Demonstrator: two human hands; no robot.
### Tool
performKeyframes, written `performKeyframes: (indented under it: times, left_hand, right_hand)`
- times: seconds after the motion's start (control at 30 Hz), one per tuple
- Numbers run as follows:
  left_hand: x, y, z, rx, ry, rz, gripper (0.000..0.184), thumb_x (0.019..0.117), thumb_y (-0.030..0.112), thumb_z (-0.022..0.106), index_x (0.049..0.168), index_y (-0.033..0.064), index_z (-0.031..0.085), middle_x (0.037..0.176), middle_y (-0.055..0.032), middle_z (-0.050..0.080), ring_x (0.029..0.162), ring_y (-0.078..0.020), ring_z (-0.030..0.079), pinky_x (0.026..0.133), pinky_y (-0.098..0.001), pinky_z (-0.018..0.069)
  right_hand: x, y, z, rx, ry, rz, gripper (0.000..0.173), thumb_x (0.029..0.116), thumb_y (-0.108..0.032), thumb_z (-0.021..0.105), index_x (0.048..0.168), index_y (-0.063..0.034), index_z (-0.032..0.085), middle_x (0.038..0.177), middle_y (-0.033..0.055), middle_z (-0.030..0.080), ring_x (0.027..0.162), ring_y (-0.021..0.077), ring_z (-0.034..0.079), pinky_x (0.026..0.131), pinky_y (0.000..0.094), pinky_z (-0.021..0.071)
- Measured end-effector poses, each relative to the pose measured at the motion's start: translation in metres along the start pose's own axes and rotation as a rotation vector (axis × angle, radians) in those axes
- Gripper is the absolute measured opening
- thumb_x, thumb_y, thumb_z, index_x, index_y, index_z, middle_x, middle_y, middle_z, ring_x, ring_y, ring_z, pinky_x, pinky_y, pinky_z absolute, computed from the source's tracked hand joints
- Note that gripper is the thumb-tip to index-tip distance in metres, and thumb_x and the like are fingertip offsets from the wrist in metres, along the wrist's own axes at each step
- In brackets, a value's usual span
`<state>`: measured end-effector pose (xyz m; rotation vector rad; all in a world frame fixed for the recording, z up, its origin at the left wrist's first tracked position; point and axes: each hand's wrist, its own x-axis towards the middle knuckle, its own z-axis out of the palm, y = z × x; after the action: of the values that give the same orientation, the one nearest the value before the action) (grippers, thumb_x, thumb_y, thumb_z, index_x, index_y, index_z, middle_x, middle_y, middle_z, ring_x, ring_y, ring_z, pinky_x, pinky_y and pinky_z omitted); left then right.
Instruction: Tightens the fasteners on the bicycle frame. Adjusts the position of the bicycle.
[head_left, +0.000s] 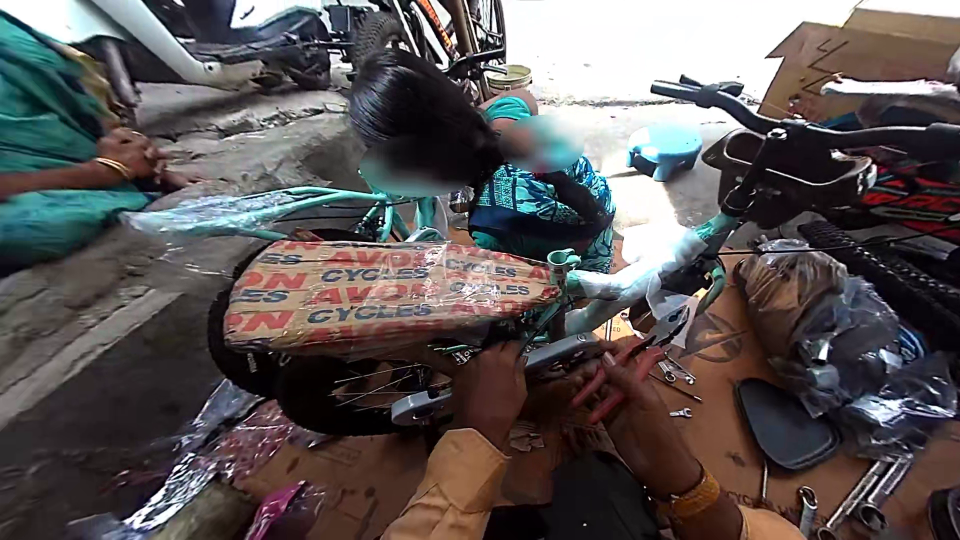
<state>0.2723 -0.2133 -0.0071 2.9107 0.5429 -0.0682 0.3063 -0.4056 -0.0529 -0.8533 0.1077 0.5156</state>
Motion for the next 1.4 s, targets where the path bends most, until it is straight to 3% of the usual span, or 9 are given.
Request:
performKeyframes:
  times: [0.1, 0.3, 0.43, 0.57, 0.67, 0.87, 1.0, 1.23, 1.4]
  left_hand:
    - [0.008, -0.004, 0.002, -0.041, -0.060, -0.013, 0.032, 0.1062, 0.029, 0.051, 0.128, 0.0176, 0.071, 0.126, -0.0079, 0.070, 0.112, -0.0308, 0.069, 0.094, -0.0555, 0.0554]
    - [0.012, -0.018, 0.016, -0.201, -0.004, 0.034, 0.028, 0.1066, 0.021, 0.052, 0.127, 0.0167, 0.071, 0.128, -0.0065, 0.070, 0.114, -0.0288, 0.068, 0.099, -0.0547, 0.0532]
    - [0.012, -0.020, 0.014, -0.337, 0.015, 0.044, 0.027, 0.1063, 0.019, 0.053, 0.126, 0.0172, 0.072, 0.116, -0.0080, 0.073, 0.106, -0.0270, 0.070, 0.097, -0.0532, 0.0549]
    - [0.012, -0.024, 0.014, -0.391, -0.039, -0.005, 0.030, 0.1081, 0.026, 0.049, 0.128, 0.0225, 0.071, 0.112, -0.0049, 0.075, 0.103, -0.0236, 0.071, 0.096, -0.0521, 0.0546]
    - [0.012, -0.025, 0.016, -0.443, -0.025, -0.006, 0.029, 0.1080, 0.029, 0.050, 0.128, 0.0245, 0.071, 0.108, -0.0018, 0.075, 0.099, -0.0204, 0.071, 0.093, -0.0508, 0.0552]
    - [0.009, -0.019, 0.018, -0.532, 0.025, 0.047, 0.027, 0.1069, 0.027, 0.053, 0.125, 0.0239, 0.072, 0.102, 0.0005, 0.074, 0.087, -0.0154, 0.069, 0.083, -0.0450, 0.0581]
    - [0.007, -0.017, 0.017, -0.508, 0.071, 0.074, 0.026, 0.1069, 0.028, 0.054, 0.124, 0.0237, 0.073, 0.110, 0.0011, 0.075, 0.095, -0.0158, 0.071, 0.087, -0.0461, 0.0584]
    - [0.006, -0.015, 0.018, -0.436, 0.155, 0.104, 0.023, 0.1055, 0.027, 0.056, 0.117, 0.0180, 0.074, 0.098, -0.0031, 0.075, 0.088, -0.0199, 0.072, 0.079, -0.0463, 0.0591]
    - [0.006, -0.012, 0.016, -0.395, 0.167, 0.140, 0.020, 0.1038, 0.024, 0.058, 0.112, 0.0160, 0.074, 0.098, -0.0041, 0.074, 0.086, -0.0223, 0.072, 0.075, -0.0485, 0.0603]
  right_hand:
    - [-0.001, 0.018, -0.021, -0.303, 0.058, 0.144, 0.022, 0.1041, -0.010, 0.050, 0.122, 0.0026, 0.051, 0.084, 0.0114, 0.066, 0.071, 0.0220, 0.069, 0.069, 0.0396, 0.0620]
    - [0.010, 0.010, -0.054, -0.815, -0.180, 0.129, 0.045, 0.0985, -0.040, 0.061, 0.128, -0.0058, 0.059, 0.080, 0.0049, 0.063, 0.062, 0.0166, 0.061, 0.056, 0.0330, 0.0537]
    - [0.019, 0.003, -0.071, -1.090, -0.243, 0.005, 0.046, 0.0870, -0.036, 0.068, 0.124, -0.0091, 0.060, 0.095, 0.0036, 0.065, 0.080, 0.0161, 0.063, 0.070, 0.0391, 0.0551]
    - [0.015, 0.003, -0.082, -1.245, -0.352, 0.091, 0.044, 0.0978, -0.050, 0.051, 0.113, -0.0125, 0.067, 0.081, 0.0007, 0.065, 0.070, 0.0156, 0.064, 0.066, 0.0415, 0.0547]
    - [0.020, 0.004, -0.083, -1.290, -0.379, 0.166, 0.044, 0.0983, -0.055, 0.053, 0.105, -0.0134, 0.067, 0.076, 0.0004, 0.062, 0.068, 0.0161, 0.061, 0.066, 0.0426, 0.0528]
    - [0.028, 0.012, -0.074, -1.194, -0.445, 0.183, 0.044, 0.1004, -0.033, 0.057, 0.137, -0.0095, 0.058, 0.109, 0.0032, 0.074, 0.093, 0.0155, 0.072, 0.085, 0.0400, 0.0599]
    - [0.034, 0.012, -0.066, -1.216, -0.463, 0.168, 0.045, 0.1006, -0.030, 0.055, 0.140, -0.0072, 0.055, 0.113, 0.0060, 0.072, 0.093, 0.0162, 0.072, 0.085, 0.0393, 0.0605]
    - [0.044, 0.009, -0.046, -1.134, -0.503, 0.190, 0.045, 0.0997, -0.026, 0.055, 0.139, -0.0044, 0.055, 0.118, 0.0067, 0.071, 0.103, 0.0165, 0.071, 0.092, 0.0393, 0.0609]
    - [0.048, 0.008, -0.041, -0.921, -0.563, 0.263, 0.048, 0.0994, -0.013, 0.055, 0.144, 0.0025, 0.047, 0.129, 0.0127, 0.068, 0.112, 0.0267, 0.071, 0.095, 0.0448, 0.0617]
